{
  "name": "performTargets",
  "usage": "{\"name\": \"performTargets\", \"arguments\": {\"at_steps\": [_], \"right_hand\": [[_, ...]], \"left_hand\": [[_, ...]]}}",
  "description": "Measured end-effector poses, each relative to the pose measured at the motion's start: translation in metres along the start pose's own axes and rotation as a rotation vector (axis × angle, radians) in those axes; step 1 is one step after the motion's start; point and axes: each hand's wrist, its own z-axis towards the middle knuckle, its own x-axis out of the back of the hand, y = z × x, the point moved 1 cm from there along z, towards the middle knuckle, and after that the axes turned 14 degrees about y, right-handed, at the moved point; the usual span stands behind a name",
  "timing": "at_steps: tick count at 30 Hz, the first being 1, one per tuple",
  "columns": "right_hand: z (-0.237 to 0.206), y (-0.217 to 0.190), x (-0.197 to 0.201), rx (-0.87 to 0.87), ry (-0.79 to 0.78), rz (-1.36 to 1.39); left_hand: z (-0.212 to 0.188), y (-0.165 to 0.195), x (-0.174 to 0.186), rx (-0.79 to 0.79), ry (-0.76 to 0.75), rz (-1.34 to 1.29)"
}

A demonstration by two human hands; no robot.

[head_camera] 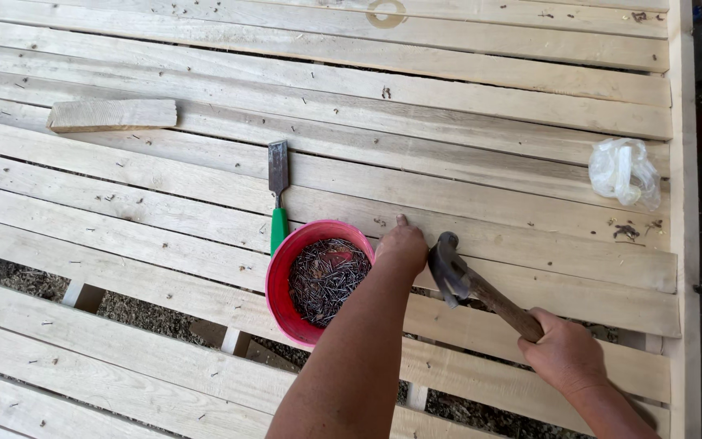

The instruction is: The person repeatedly picks nails from a pink container and hammers them into wooden slats of a bench frame. The camera angle shifts to show the side of the bench as the person continues to secure the slats with nails.

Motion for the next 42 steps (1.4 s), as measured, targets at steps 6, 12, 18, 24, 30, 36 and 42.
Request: {"name": "performTargets", "arguments": {"at_steps": [6, 12, 18, 24, 30, 36, 42], "right_hand": [[-0.008, 0.021, -0.028, 0.016, 0.080, 0.253], [0.009, 0.012, -0.016, 0.045, 0.047, 0.241], [0.019, 0.005, -0.021, -0.111, -0.176, 0.300], [0.022, 0.010, -0.025, -0.075, -0.087, 0.306], [0.022, -0.007, -0.016, -0.253, -0.142, 0.495], [0.000, 0.003, -0.018, -0.157, -0.043, 0.513], [-0.039, -0.007, -0.045, -0.606, -0.351, 1.155]], "left_hand": [[0.004, 0.000, -0.008, -0.085, -0.057, 0.135], [0.016, -0.005, -0.023, -0.102, 0.049, 0.068], [0.006, -0.006, -0.024, -0.094, 0.023, 0.085], [0.004, 0.000, -0.026, -0.082, 0.008, 0.076], [-0.004, 0.008, -0.024, -0.059, -0.026, 0.169], [-0.009, 0.012, -0.020, -0.014, -0.004, 0.075], [-0.015, 0.008, -0.019, -0.004, -0.034, 0.083]]}}
